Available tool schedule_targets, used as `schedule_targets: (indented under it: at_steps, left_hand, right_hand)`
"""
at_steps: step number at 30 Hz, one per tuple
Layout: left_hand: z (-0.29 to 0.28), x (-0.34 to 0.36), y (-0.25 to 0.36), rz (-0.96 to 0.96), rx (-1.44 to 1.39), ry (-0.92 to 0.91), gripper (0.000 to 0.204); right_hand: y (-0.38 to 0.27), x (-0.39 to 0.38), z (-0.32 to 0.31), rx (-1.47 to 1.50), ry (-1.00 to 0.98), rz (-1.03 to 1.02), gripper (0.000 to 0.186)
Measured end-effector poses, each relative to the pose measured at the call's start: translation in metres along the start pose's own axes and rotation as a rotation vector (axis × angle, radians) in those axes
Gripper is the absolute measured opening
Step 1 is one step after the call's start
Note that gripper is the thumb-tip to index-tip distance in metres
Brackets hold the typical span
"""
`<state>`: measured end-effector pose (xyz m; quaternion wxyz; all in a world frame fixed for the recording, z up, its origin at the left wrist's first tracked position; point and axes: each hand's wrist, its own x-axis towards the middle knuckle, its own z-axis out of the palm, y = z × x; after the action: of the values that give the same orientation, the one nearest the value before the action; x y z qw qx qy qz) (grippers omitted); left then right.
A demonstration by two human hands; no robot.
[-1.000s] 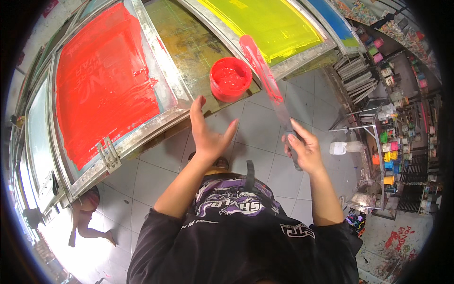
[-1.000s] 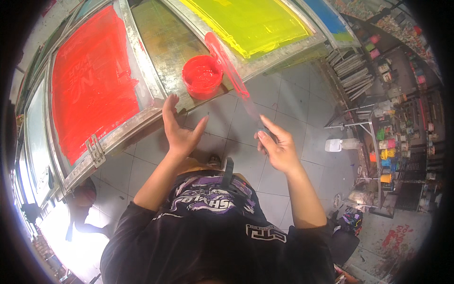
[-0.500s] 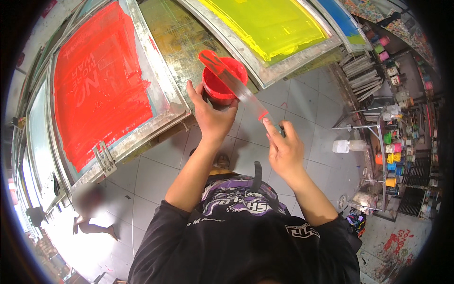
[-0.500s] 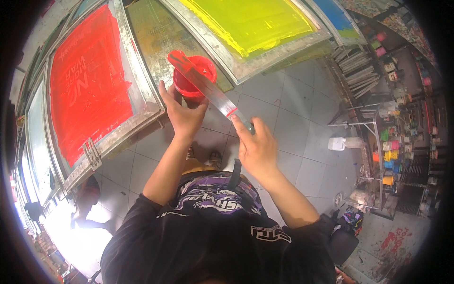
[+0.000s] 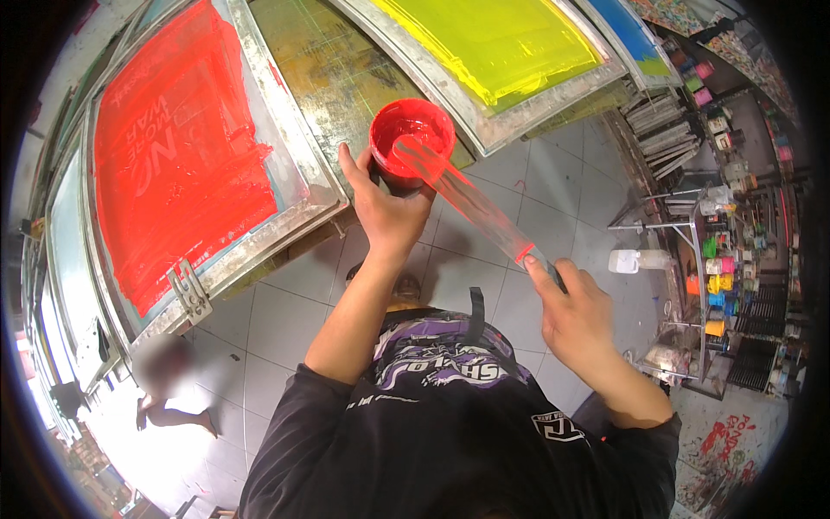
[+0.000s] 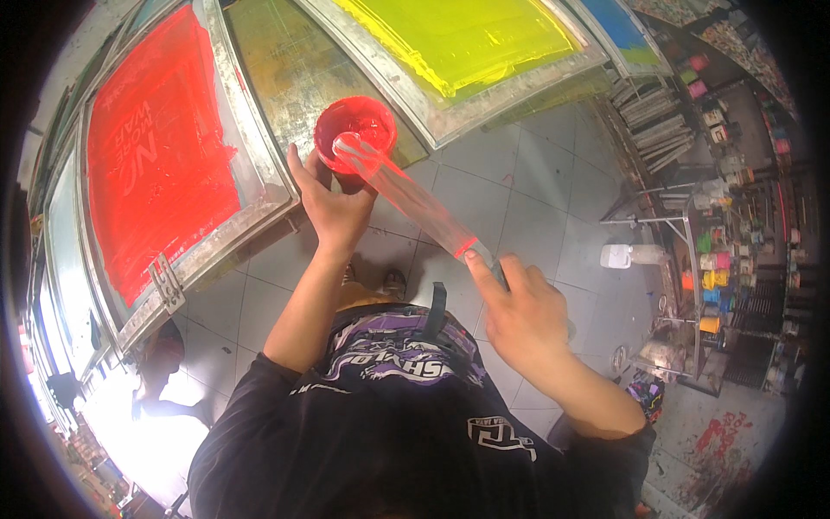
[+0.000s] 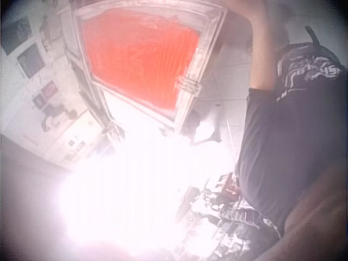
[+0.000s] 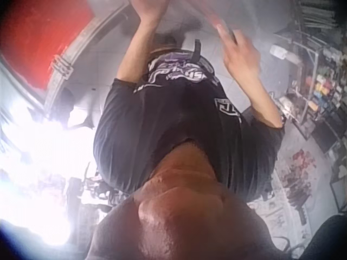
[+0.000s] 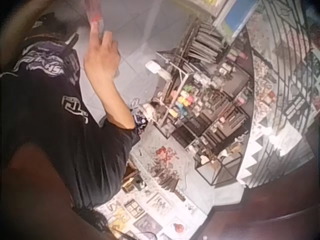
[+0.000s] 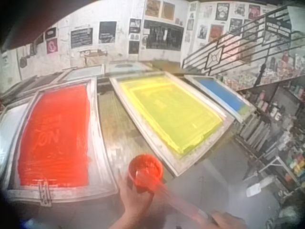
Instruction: The person scoops red ink from a container and spreads it evenly across a screen printing frame using a metal spatula. The person repeatedly adds ink and smooths the surface to prepare the screen for printing.
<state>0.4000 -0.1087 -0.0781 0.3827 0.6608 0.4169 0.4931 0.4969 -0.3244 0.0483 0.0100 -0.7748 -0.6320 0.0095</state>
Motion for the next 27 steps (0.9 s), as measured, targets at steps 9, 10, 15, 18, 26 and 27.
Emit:
schedule_targets:
  at_steps: [9, 10, 15, 18, 26, 27]
  left_hand:
    - [0.001, 0.000, -0.001, -0.004, -0.042, 0.001, 0.107]
    - [0.001, 0.000, -0.001, -0.005, -0.044, 0.001, 0.107]
    - [0.000, 0.000, -0.001, 0.024, -0.046, 0.001, 0.108]
    - [-0.001, -0.001, -0.003, 0.028, -0.025, 0.001, 0.109]
    - [-0.001, 0.002, 0.003, 0.020, -0.020, -0.011, 0.110]
    - [0.000, 0.001, 0.000, 0.025, -0.016, -0.012, 0.110]
  right_hand:
    - [0.005, -0.014, -0.048, -0.073, -0.142, 0.003, 0.061]
    - [0.006, -0.014, -0.054, -0.078, -0.146, 0.000, 0.061]
    - [0.011, -0.018, -0.083, -0.098, -0.084, -0.014, 0.055]
    - [0.020, -0.019, -0.086, 0.036, -0.018, 0.013, 0.048]
    - [0.047, 0.018, 0.004, 1.426, -0.062, 0.247, 0.041]
    - [0.045, 0.027, 0.022, 1.534, -0.036, 0.263, 0.041]
